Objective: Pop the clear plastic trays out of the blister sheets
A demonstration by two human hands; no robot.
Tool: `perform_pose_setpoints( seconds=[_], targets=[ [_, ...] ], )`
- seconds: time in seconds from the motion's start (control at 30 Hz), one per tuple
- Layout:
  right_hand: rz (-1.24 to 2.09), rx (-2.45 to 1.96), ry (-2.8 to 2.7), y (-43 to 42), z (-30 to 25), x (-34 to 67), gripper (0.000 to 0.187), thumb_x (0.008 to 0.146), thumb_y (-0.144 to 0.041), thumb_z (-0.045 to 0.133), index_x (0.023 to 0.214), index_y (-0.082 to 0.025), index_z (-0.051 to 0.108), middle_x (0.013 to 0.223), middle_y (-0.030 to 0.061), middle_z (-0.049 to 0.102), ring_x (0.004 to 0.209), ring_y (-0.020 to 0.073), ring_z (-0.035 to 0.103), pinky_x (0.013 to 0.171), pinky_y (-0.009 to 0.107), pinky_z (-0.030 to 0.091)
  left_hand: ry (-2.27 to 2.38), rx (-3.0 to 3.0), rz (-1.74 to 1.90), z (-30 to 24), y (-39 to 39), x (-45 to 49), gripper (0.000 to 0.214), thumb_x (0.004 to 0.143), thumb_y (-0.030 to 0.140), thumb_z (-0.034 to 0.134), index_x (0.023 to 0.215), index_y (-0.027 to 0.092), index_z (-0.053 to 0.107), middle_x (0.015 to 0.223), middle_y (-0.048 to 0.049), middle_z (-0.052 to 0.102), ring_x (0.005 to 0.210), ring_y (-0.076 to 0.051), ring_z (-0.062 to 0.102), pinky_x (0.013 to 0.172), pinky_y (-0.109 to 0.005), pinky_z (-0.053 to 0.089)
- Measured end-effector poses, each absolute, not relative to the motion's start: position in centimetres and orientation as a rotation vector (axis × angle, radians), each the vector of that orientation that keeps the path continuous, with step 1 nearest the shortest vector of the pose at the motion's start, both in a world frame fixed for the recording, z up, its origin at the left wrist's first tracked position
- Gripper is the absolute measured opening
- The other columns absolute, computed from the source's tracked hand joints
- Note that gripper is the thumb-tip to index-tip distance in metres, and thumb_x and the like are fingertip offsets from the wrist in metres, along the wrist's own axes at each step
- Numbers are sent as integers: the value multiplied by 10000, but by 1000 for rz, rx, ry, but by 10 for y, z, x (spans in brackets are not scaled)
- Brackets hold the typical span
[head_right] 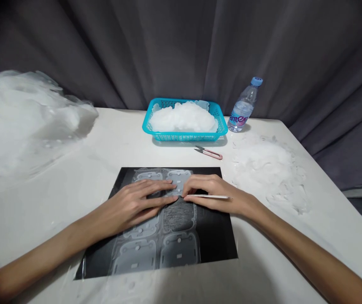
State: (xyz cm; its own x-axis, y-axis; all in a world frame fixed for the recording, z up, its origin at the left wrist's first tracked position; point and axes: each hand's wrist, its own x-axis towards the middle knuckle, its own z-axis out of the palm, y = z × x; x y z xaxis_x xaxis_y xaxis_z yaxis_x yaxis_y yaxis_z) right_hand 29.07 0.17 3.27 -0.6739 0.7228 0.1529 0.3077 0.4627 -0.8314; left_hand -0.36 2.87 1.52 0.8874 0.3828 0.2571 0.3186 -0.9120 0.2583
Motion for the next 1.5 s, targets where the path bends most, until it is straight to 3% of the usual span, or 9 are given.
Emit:
perform_pose_setpoints(
  seconds=[0.7,0.9,1.2,1.5],
  targets=[
    [977,-848,-2335,-3,35,292,173,1080,-270,538,1158,-226,686,1141,82,719,1072,223,679,971,380,540,524,2804,441,16,30,2,308,1080,256,517,1338,280,684,1410,-113,611,1188,-278,671,991,-429,555],
    [1104,-853,-2263,0,38,295,165,1071,-288,558,1122,-221,700,1126,70,729,1049,211,695,954,353,551,537,2744,436,18,29,2,307,1072,252,540,1335,294,691,1419,-106,613,1216,-268,661,1025,-421,551],
    [1020,-855,-2323,-2,35,294,174,1080,-278,540,1156,-232,689,1143,69,726,1061,216,691,960,356,538,542,2737,415,18,29,2,309,1069,249,551,1343,287,687,1489,-114,582,1278,-297,633,1059,-457,531],
    [902,-844,-2479,-2,44,295,231,1102,-260,460,1195,-220,667,1196,103,720,1044,229,691,902,331,517,568,2702,399,19,29,4,202,1054,276,569,1186,259,721,1398,-124,568,1244,-297,638,1054,-465,540]
  ],
)
